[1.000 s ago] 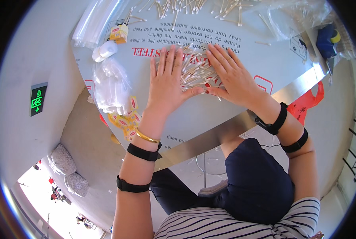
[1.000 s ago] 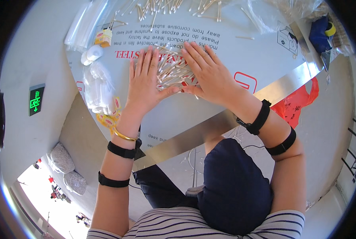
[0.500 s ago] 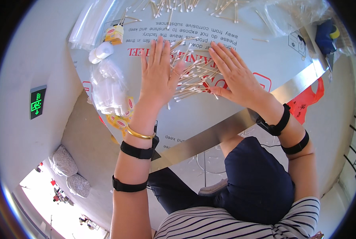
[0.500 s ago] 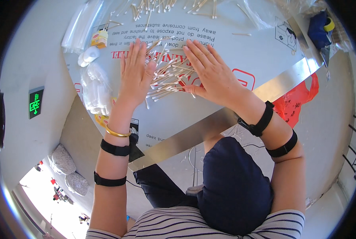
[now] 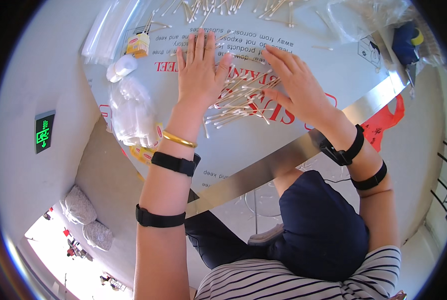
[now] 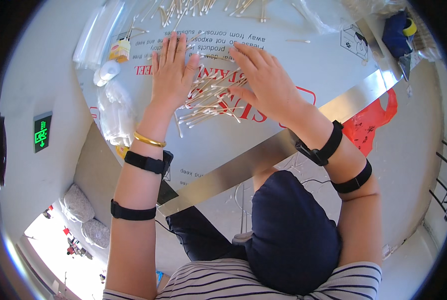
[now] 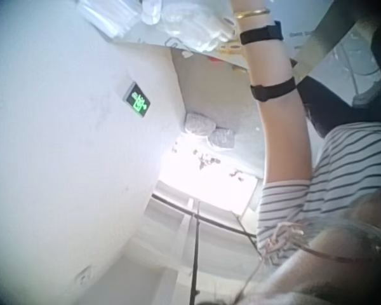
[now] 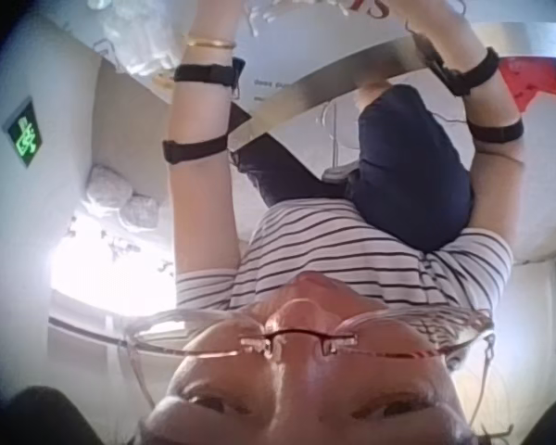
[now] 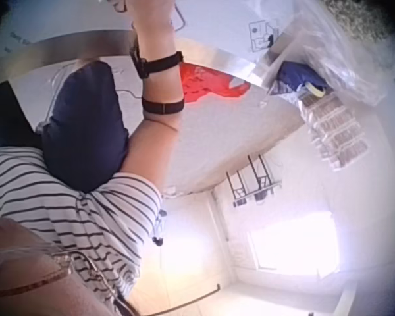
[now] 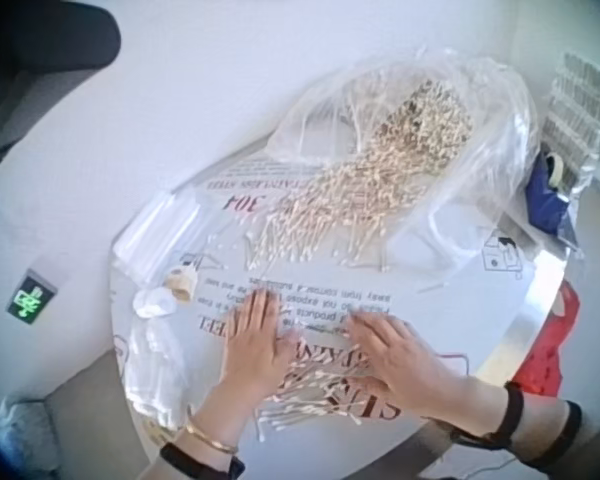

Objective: The person gathers cotton swabs into a stack by hand, places them into a small plastic bag, and applies a small sticker to the front of the bag.

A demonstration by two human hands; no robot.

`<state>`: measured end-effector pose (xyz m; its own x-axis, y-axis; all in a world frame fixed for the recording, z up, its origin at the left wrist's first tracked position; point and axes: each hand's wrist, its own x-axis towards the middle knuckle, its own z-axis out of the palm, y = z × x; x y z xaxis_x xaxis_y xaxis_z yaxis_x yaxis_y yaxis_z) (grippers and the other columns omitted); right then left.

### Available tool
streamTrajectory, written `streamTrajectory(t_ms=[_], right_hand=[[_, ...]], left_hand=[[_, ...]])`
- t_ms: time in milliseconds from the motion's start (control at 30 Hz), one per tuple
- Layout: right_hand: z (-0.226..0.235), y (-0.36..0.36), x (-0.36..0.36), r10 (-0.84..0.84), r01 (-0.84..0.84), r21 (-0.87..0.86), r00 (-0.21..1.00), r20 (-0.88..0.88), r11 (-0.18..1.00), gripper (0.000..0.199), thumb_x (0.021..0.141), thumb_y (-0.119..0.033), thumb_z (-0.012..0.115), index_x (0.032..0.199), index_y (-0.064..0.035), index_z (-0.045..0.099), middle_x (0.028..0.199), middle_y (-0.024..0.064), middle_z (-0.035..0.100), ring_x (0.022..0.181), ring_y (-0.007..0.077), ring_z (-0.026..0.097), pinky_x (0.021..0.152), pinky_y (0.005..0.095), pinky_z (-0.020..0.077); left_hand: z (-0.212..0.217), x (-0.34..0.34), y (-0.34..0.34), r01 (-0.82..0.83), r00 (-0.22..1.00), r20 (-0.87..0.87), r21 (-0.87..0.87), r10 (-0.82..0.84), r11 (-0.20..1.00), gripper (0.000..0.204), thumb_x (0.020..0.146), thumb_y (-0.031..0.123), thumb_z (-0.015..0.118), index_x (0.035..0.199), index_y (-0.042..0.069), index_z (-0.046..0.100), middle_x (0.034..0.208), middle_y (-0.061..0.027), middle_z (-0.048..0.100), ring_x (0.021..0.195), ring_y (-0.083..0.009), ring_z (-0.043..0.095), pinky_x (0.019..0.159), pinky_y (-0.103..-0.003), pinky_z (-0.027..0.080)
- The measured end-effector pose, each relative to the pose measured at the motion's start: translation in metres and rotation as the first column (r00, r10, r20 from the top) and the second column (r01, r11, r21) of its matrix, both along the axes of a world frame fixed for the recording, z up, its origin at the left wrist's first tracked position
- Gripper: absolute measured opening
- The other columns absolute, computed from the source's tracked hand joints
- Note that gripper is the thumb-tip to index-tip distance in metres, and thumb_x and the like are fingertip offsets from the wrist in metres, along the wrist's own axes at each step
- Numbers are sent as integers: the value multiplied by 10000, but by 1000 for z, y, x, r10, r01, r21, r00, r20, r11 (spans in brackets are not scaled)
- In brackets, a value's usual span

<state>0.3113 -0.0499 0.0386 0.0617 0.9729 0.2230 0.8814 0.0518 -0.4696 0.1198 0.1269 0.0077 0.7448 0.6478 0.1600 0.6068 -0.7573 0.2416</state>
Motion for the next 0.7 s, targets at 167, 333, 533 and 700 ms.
streamTrajectory(t_ms=[167, 333, 533, 700], right_hand=[[1, 31, 19, -77, 75, 42, 996, 46, 996, 348, 912, -227, 749, 1214, -90, 643, 1161, 92, 623, 1124, 300, 585, 957, 424, 470], [-8, 57, 16, -16, 16, -12, 1000, -14, 1000, 97, 891, -160, 722, 920, -94, 657, 952, 73, 631, 991, 291, 623, 886, 429, 483], [-4, 57, 47, -117, 121, -47, 990, 79, 991, 59, 885, -158, 685, 870, -102, 673, 928, 89, 653, 982, 301, 652, 871, 441, 491], [-10, 92, 39, 12, -14, 24, 996, 90, 1000, 75, 892, -160, 699, 891, -94, 662, 931, 74, 649, 985, 295, 651, 875, 433, 490]], left_hand=[[22, -4, -3, -8, 994, 99, -263, 35, 965, 680, 1122, 547, 240, 1547, 92, 512, 1679, -119, 385, 1576, -337, 292, 1281, -508, 162], [39, -19, -8, -29, 990, 126, -302, 70, 953, 585, 1140, 448, 272, 1340, 111, 706, 1510, -100, 576, 1433, -342, 470, 1199, -477, 298], [43, -32, -27, 77, 978, 206, -269, -21, 960, 460, 1132, 353, 355, 1264, 111, 724, 1276, -82, 635, 1206, -305, 559, 1078, -448, 385], [53, -32, -36, 92, 985, 170, -337, -36, 937, 442, 1126, 333, 358, 1304, 108, 695, 1290, -92, 629, 1230, -306, 553, 1087, -436, 376]])
